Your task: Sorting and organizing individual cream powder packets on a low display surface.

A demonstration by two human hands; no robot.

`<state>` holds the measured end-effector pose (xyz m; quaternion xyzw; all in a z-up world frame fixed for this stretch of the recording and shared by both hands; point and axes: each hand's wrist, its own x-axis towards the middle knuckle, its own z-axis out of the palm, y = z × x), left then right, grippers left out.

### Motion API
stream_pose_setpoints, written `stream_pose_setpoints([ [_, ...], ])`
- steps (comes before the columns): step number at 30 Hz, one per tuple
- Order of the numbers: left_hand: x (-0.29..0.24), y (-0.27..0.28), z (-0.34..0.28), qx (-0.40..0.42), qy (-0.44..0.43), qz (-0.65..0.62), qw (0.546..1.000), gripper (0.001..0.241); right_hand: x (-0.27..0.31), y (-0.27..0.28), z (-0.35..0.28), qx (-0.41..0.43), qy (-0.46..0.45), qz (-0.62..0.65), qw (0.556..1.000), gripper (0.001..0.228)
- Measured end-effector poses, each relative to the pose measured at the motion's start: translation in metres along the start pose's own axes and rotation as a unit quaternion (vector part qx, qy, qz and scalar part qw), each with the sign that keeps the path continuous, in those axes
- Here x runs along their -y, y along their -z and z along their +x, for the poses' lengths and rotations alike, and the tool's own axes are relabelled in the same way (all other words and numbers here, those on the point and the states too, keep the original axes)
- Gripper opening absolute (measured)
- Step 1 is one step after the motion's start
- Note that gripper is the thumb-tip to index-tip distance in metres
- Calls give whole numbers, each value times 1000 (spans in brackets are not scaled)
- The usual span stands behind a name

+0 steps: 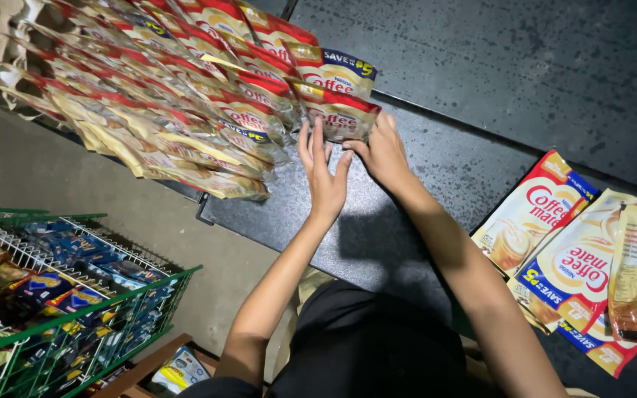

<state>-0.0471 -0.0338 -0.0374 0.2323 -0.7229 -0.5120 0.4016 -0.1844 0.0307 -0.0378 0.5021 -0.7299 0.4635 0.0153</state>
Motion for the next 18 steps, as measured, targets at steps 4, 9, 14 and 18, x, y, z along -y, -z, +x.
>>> stream_pose_setpoints([
  [4, -1, 1, 3, -4, -3, 6, 1000, 74, -3, -3, -5, -2, -4, -32, 999, 45],
  [9, 0, 3, 7, -6, -8, 22, 1000, 74, -15, -29, 0, -15, -38, -40, 998, 44],
  [14, -1, 3, 9, -5, -8, 37, 999, 73, -14, -40, 3, -26, -65, -57, 996, 44],
  [18, 4, 2, 8, -9, 0, 44, 999, 74, -23, -49, -1, -23, -77, -63, 995, 46],
])
